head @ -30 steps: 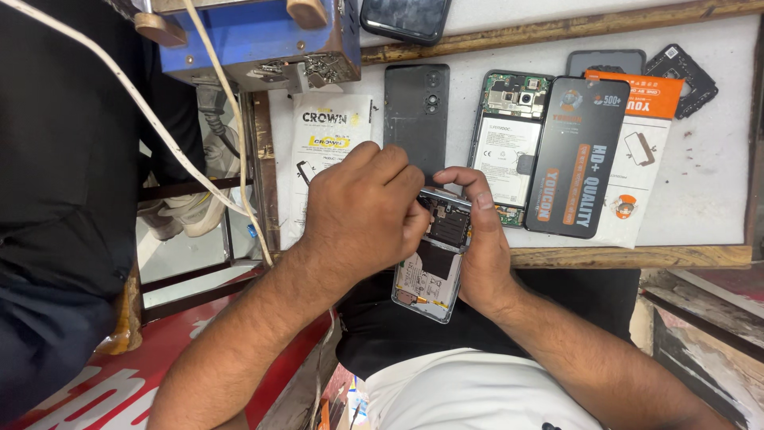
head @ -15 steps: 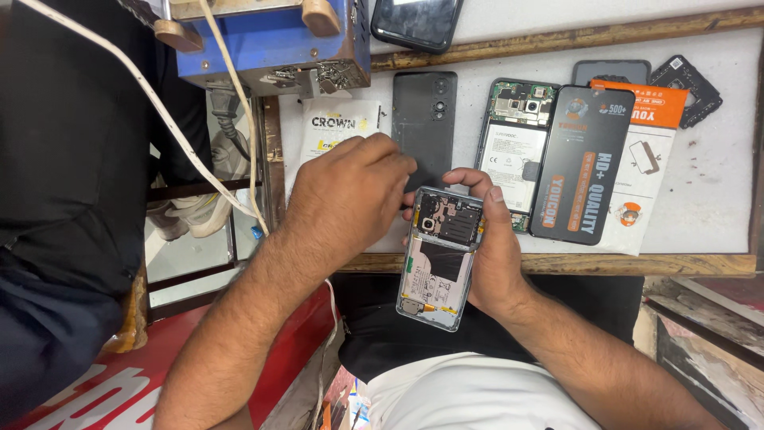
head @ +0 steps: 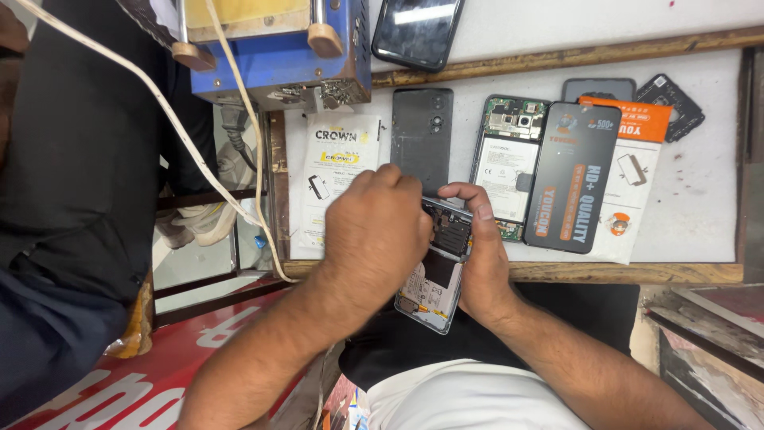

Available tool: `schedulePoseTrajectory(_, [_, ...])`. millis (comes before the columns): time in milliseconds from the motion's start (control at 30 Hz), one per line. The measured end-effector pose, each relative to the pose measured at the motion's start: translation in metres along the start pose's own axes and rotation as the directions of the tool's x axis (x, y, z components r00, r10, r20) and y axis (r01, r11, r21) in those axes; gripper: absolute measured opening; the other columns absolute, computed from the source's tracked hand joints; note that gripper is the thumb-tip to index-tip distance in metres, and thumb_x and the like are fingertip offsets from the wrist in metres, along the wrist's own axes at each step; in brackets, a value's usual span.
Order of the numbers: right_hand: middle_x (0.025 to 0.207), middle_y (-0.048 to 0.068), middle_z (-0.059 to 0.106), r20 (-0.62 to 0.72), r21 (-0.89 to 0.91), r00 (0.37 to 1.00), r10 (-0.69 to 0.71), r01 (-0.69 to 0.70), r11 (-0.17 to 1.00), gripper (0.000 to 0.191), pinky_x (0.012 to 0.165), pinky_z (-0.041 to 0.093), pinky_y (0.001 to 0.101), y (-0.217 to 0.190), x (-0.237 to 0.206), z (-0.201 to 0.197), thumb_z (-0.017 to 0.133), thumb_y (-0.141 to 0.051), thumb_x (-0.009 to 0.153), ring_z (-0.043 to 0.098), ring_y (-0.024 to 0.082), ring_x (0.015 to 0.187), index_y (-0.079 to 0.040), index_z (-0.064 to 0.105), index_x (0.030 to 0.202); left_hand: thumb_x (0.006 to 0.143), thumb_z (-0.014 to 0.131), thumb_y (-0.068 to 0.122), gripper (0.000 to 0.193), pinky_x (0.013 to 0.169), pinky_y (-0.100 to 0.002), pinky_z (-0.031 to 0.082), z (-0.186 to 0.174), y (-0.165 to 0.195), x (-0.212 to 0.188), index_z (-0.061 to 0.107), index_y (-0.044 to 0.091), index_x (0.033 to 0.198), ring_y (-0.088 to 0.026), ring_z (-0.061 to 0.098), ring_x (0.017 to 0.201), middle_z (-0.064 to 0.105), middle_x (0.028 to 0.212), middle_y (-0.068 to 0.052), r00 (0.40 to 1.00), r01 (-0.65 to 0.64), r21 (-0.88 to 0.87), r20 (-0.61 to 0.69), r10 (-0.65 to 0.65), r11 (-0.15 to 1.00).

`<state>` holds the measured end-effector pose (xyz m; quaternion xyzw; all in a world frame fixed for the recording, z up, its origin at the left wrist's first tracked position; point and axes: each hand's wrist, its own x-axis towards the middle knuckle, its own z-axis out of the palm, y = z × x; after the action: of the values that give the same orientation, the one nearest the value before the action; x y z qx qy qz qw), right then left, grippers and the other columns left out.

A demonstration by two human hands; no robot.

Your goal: The person handles a disassembled smartphone, picking it up and placing it down repeatedly. They use a small tool to manipulate internal components near the camera module and battery area. The person also moves a phone battery and a phone case on the workbench.

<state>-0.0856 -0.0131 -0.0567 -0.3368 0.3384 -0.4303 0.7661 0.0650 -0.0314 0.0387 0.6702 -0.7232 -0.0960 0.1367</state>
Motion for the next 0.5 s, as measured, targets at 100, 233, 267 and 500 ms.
schedulePoseTrajectory(100, [0.110,0.009,0.065,-0.011,-0.029,1.000,-0.015,0.015,0.999,0.054,0.082,0.059,0.0287,-0.0009,0.0008,0.0023,0.029,-0.057,0.109,0.065,0.013,0.099,-0.011,0.046,0.133,0.066,0.083,0.015,0.024,0.063,-0.042,0.057,0.0025,0.0092,-0.0013,0.068,0.002,0.080,-0.030,0.066,0.078,0.064,0.082,-0.013,0.999,0.036,0.030,-0.033,-0.036,0.999])
schedulePoseTrajectory(233, [0.105,0.008,0.065,-0.001,-0.073,1.000,0.021,-0.021,0.997,0.054,0.081,0.060,0.0294,-0.0022,0.0022,0.0011,0.025,-0.056,0.107,0.066,0.013,0.098,-0.013,0.046,0.131,0.067,0.082,0.015,0.024,0.064,-0.042,0.057,0.0026,0.0117,-0.0031,0.068,0.001,0.081,-0.029,0.066,0.075,0.064,0.081,-0.013,0.997,0.054,0.040,-0.050,-0.052,0.998])
schedulePoseTrajectory(267, [0.105,0.009,0.065,-0.007,-0.082,1.000,0.017,-0.018,0.996,0.054,0.082,0.059,0.0296,-0.0021,0.0024,0.0006,0.024,-0.056,0.107,0.065,0.013,0.097,-0.013,0.047,0.131,0.067,0.082,0.014,0.023,0.064,-0.042,0.057,0.0029,0.0117,-0.0033,0.068,0.002,0.081,-0.029,0.066,0.075,0.065,0.081,-0.012,0.997,0.054,0.038,-0.063,-0.052,0.998])
schedulePoseTrajectory(500, [0.114,0.010,0.061,-0.017,-0.131,0.999,-0.050,0.047,0.990,0.054,0.091,0.058,0.0311,0.0003,0.0015,0.0004,0.024,-0.056,0.110,0.063,0.015,0.107,-0.012,0.048,0.131,0.070,0.076,0.010,0.013,0.066,-0.045,0.055,0.0030,0.0145,-0.0068,0.068,0.002,0.076,-0.031,0.065,0.074,0.064,0.078,-0.013,0.987,0.075,-0.015,-0.143,-0.077,0.997])
